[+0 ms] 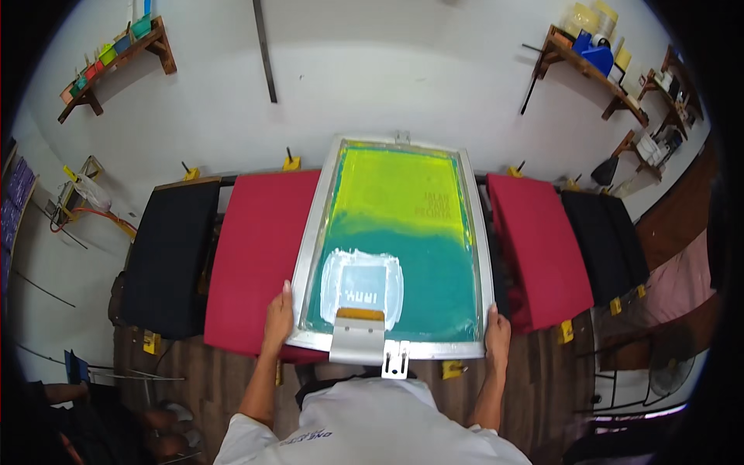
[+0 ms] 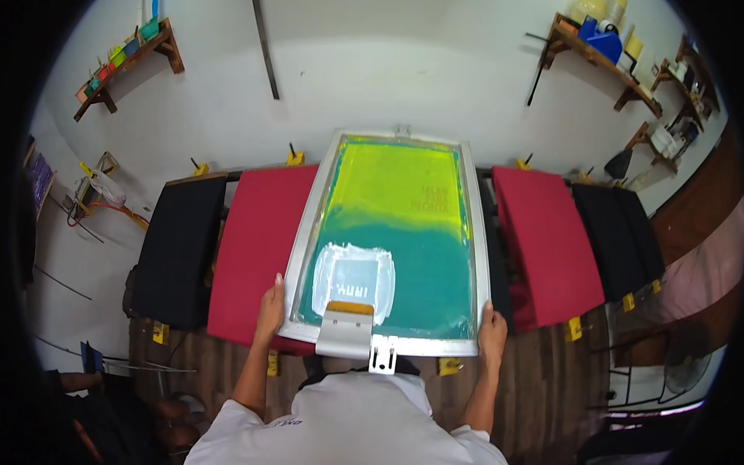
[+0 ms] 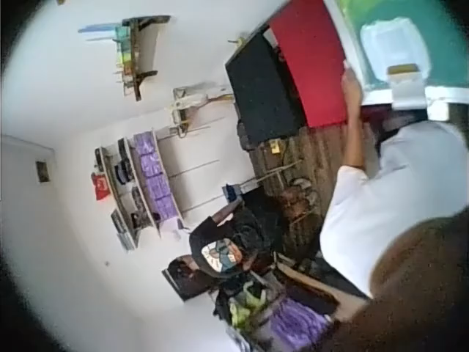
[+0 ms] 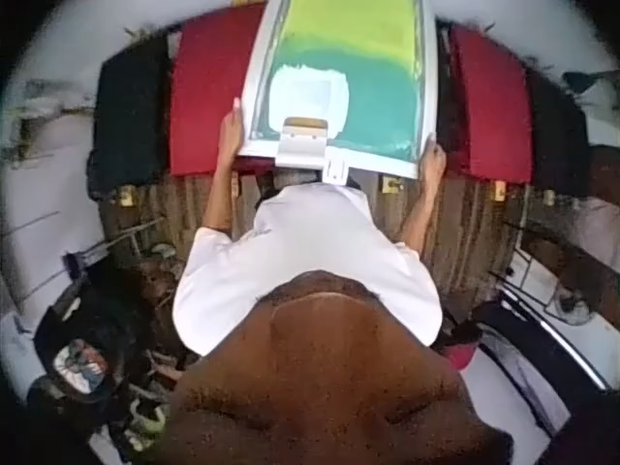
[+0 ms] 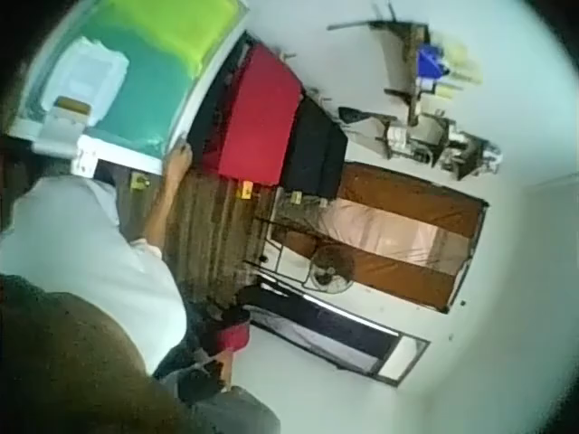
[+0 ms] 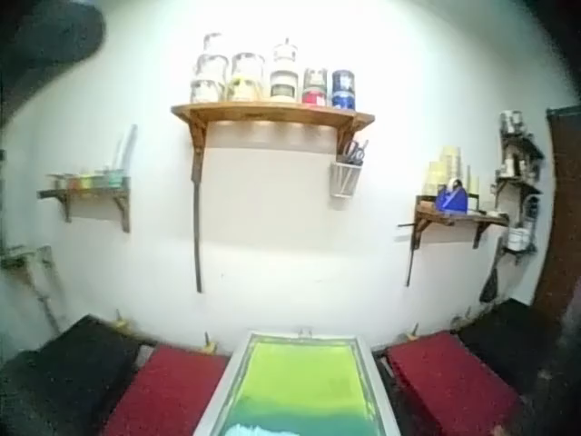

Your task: Screen printing designs onto t-shirts using a squeegee and ink.

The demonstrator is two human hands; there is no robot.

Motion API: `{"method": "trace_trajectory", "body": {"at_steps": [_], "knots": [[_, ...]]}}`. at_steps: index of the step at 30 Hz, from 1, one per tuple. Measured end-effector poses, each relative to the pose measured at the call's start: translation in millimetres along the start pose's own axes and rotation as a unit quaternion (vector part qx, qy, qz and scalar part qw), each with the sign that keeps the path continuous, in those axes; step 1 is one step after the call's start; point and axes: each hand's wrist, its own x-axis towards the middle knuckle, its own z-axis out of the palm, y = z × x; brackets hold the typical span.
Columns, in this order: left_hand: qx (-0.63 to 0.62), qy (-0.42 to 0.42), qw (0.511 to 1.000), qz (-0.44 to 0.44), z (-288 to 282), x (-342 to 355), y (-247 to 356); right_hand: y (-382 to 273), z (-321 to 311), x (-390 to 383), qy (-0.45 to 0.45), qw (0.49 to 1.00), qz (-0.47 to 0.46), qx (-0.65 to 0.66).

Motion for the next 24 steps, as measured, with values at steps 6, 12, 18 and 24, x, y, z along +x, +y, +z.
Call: {"method": "trace_trajectory", "body": {"at_steps": [6,12,18,24], "knots": [[0.024,-0.019,0.994,-0.11,-13.2,-17.6,42.8,-24.4,-20.9,5.8,-0.058,0.996,0.047,0.047],[-0.049,0.031,0.994,-0.091,-7.5,-35.2,31.8,-24.6,-17.7,25.4,-0.118,0.985,0.066,0.104],[-0.022,0.063,0.988,-0.142,-1.2,-35.8,31.1,-39.2,-6.7,47.6,-0.109,0.989,0.054,0.081],[-0.012,0.072,0.988,-0.133,2.0,-40.1,56.0,-48.6,-6.7,45.1,-0.109,0.987,0.081,0.081]]}}
